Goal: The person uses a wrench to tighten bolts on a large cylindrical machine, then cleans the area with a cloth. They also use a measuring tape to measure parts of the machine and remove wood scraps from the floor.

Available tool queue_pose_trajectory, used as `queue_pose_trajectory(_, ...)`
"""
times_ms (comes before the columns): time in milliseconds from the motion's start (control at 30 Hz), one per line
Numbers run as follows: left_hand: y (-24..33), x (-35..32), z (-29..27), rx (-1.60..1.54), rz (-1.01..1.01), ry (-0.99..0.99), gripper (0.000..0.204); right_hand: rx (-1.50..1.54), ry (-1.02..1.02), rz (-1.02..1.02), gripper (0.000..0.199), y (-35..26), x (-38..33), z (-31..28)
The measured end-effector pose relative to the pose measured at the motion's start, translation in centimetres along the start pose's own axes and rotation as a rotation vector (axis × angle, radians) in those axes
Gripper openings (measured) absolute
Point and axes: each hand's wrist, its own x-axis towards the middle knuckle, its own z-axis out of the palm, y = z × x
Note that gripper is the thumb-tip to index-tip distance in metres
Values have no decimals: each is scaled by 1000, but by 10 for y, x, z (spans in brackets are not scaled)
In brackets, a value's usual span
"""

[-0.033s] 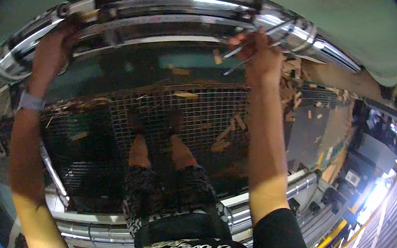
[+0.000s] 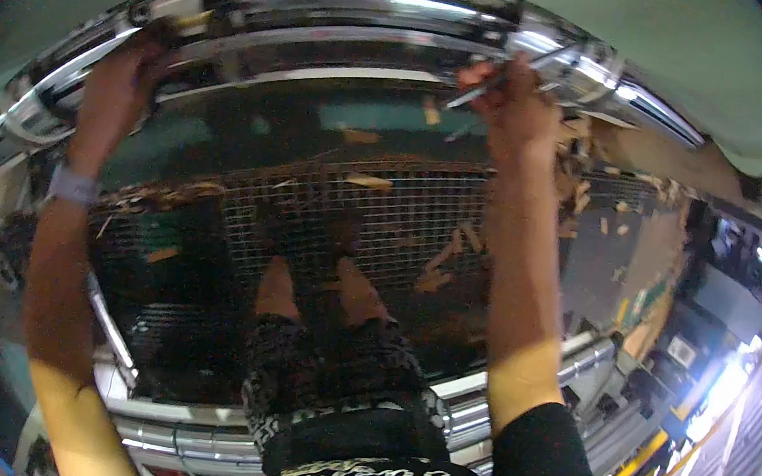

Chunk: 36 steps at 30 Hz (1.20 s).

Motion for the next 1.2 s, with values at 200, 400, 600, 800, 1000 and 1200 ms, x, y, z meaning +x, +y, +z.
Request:
queue_pose_trajectory(200, 12, 4, -7, 75, 93, 54, 20, 50, -26, 51, 34, -10, 8, 20)
queue_pose_trajectory(400, 13, 7, -2, 37, 127, 105, 20, 114, 3, 27, 34, -7, 14, 35)
queue_pose_trajectory(600, 9, 7, -1, 17, 120, 80, 22, 213, -141, -104, 36, 2, 40, 39)
queue_pose_trajectory(800, 12, 5, -1, -4, 109, 122, 23, 145, -48, -125, 36, 2, 46, 46)
queue_pose_trajectory(1000, 22, 5, -14, 63, -13, -95, 27, 146, -81, -99, 37, 3, 37, 41)
queue_pose_trajectory(1200, 10, 4, -3, 68, 51, 43, 21, 143, -36, -88, 35, -1, 27, 45)
